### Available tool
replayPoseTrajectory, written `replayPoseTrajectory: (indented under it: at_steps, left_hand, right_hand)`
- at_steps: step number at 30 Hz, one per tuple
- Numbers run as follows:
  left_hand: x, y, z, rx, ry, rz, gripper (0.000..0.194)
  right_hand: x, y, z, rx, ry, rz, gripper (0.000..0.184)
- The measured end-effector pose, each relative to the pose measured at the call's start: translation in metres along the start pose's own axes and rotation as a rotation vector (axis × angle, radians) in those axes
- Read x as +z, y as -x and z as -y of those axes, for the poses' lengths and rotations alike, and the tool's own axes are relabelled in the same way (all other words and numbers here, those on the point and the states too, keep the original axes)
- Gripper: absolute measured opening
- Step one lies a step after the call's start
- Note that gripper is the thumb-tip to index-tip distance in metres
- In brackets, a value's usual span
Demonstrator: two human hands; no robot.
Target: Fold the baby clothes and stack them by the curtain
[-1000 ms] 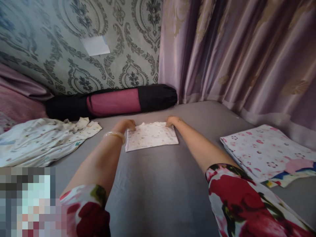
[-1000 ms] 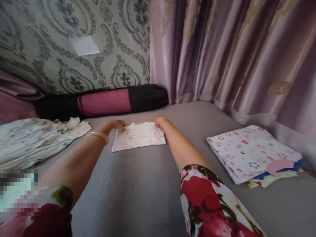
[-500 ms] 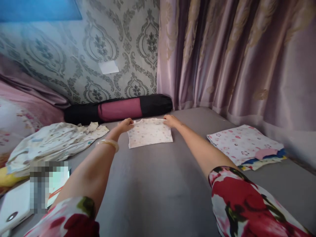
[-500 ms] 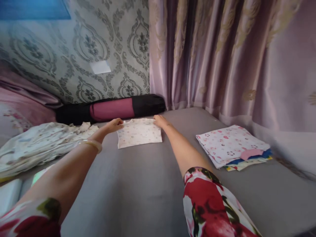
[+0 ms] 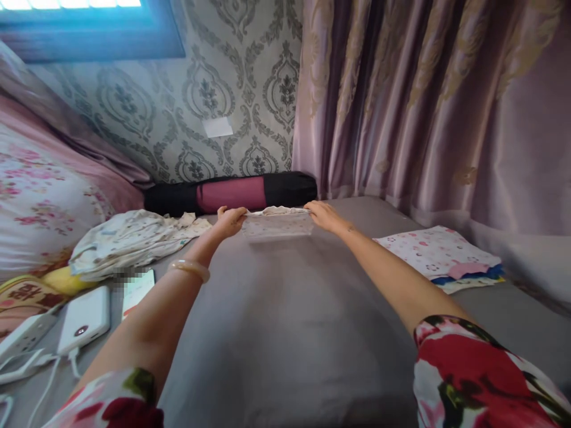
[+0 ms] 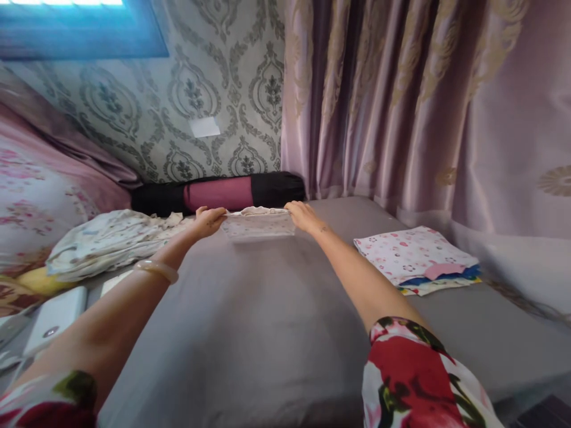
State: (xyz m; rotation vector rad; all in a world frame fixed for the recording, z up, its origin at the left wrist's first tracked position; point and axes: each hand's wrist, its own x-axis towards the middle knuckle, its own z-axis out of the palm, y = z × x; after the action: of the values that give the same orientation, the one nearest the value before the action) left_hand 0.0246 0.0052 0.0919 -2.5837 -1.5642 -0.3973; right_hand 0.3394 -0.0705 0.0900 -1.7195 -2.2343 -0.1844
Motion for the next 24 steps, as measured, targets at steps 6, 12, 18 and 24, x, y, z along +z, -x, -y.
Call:
replayPoseTrajectory:
  at_steps: [6, 12, 18, 24]
  left_hand:
    - [0.027, 0.055, 0.000, 0.174, 0.047, -0.046, 0.033]
    - [0.035, 0.103, -0.006, 0.303, 0.102, -0.046, 0.033]
    - [0.040, 0.138, -0.012, 0.410, 0.112, 0.036, 0.038]
    - [0.050, 0.150, -0.013, 0.432, 0.098, 0.143, 0.042]
  right_hand:
    - [0.009, 0.054, 0.015, -0.089, 0.068, 0.025, 0.035]
    - [0.023, 0.100, 0.029, -0.211, 0.089, 0.024, 0.033]
    - [0.047, 0.129, 0.034, -0.301, 0.096, 0.031, 0.029]
    - [0.054, 0.144, 0.038, -0.289, 0.104, 0.129, 0.029]
